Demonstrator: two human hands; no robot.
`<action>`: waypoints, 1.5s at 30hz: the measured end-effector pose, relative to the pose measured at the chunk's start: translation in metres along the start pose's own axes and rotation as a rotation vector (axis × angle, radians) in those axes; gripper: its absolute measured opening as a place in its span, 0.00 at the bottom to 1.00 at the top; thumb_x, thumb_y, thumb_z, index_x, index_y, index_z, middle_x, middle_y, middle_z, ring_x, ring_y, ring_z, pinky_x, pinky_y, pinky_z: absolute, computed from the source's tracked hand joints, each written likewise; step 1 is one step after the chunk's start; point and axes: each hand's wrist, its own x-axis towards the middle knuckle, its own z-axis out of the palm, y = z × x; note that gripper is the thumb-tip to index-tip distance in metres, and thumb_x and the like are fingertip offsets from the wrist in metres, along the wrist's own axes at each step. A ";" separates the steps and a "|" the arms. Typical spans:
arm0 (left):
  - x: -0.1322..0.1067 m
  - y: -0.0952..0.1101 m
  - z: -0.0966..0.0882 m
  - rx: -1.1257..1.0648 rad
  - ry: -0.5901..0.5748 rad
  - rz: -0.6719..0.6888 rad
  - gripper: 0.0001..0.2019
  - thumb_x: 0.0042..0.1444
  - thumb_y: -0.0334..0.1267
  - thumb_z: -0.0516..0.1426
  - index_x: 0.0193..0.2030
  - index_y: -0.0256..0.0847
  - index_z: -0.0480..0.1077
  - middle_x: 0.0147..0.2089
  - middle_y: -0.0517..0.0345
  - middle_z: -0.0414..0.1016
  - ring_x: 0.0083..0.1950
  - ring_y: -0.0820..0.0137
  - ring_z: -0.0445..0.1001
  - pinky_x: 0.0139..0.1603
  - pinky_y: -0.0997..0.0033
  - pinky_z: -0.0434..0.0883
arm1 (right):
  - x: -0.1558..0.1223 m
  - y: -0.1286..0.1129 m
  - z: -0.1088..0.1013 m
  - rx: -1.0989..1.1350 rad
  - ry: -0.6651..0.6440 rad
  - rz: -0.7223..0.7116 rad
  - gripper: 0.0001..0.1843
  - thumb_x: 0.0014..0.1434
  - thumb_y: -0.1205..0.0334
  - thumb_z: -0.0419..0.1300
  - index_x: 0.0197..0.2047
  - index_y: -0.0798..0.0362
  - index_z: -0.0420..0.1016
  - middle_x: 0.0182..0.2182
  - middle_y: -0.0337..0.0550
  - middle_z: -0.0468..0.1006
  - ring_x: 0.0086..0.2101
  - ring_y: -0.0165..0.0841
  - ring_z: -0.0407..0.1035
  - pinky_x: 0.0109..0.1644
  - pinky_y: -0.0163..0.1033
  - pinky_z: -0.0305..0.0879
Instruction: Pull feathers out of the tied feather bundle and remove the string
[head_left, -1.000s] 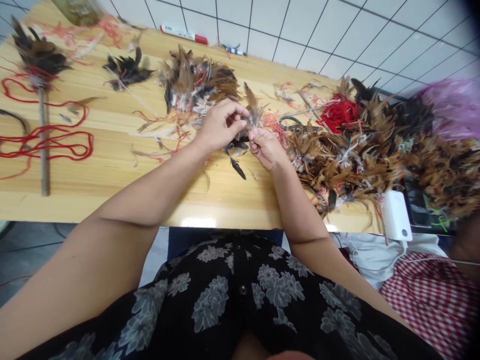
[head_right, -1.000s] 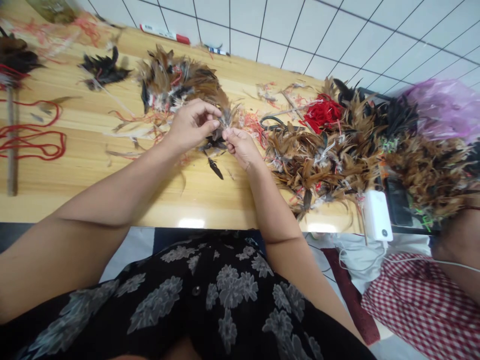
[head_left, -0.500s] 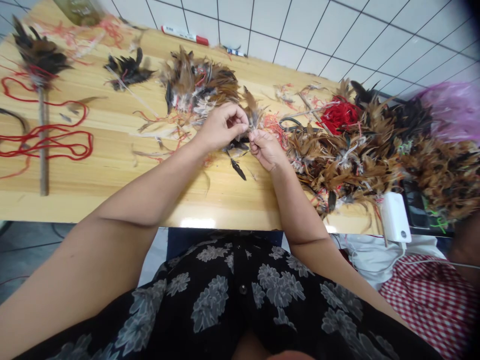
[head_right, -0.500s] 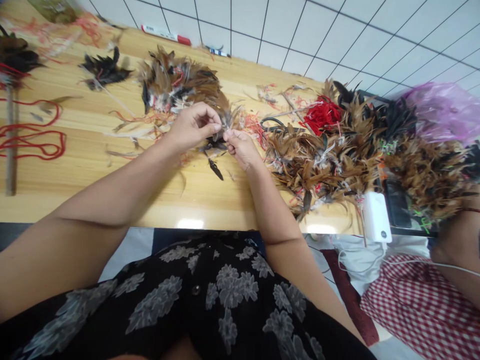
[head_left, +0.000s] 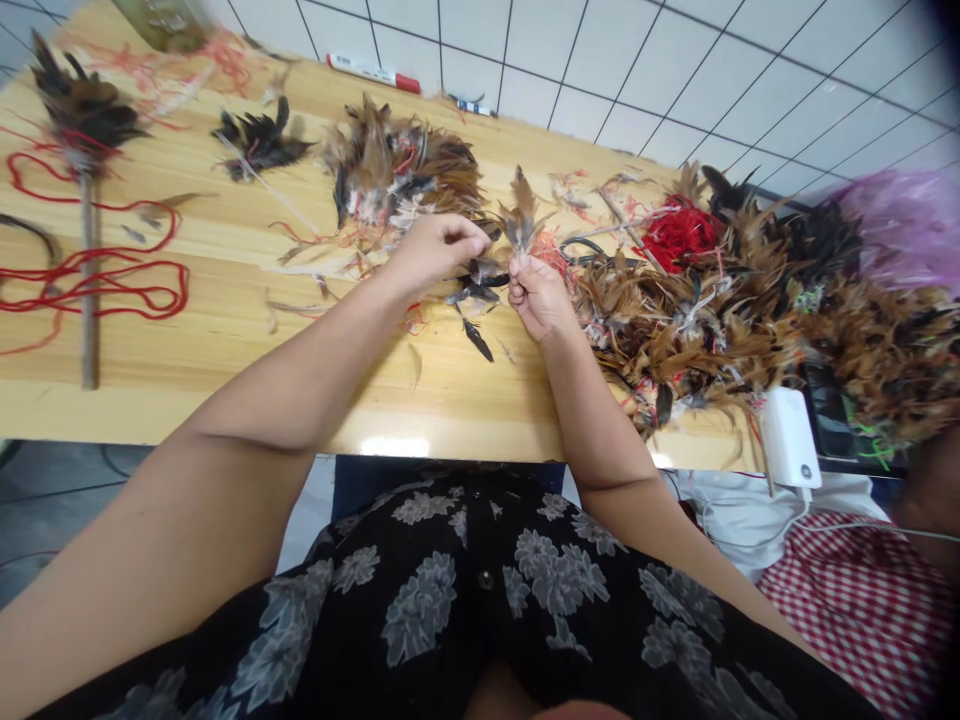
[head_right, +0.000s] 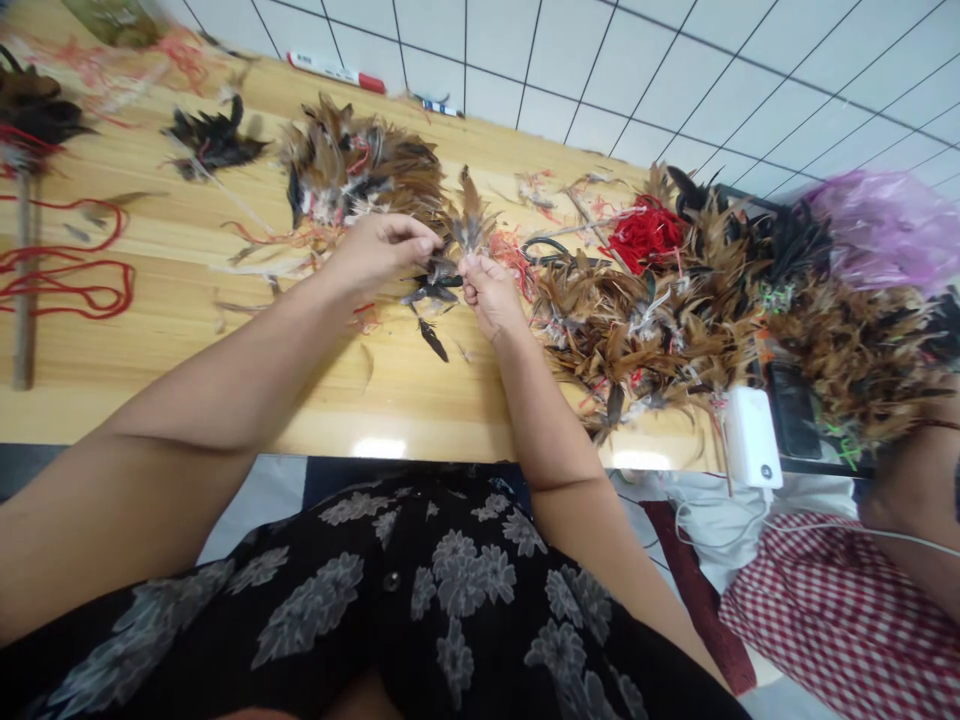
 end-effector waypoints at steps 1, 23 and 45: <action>-0.003 0.001 0.004 -0.041 -0.063 -0.017 0.09 0.57 0.36 0.75 0.34 0.40 0.80 0.32 0.59 0.78 0.35 0.69 0.70 0.41 0.66 0.63 | 0.002 0.003 -0.001 -0.027 -0.008 -0.023 0.29 0.70 0.44 0.77 0.32 0.49 0.66 0.22 0.27 0.59 0.24 0.22 0.52 0.29 0.28 0.51; -0.008 -0.010 0.025 -0.194 -0.058 -0.057 0.14 0.53 0.22 0.74 0.32 0.40 0.75 0.27 0.63 0.75 0.30 0.71 0.73 0.37 0.70 0.70 | 0.006 0.028 -0.004 -0.932 0.062 -0.435 0.16 0.80 0.51 0.60 0.39 0.49 0.76 0.48 0.53 0.79 0.58 0.48 0.74 0.71 0.53 0.75; -0.007 0.005 0.015 -0.567 -0.138 -0.268 0.19 0.69 0.26 0.71 0.28 0.37 0.73 0.27 0.59 0.71 0.28 0.77 0.71 0.29 0.79 0.71 | -0.008 -0.005 0.010 -0.371 0.002 -0.250 0.20 0.66 0.50 0.77 0.31 0.50 0.75 0.32 0.37 0.77 0.39 0.32 0.70 0.50 0.37 0.70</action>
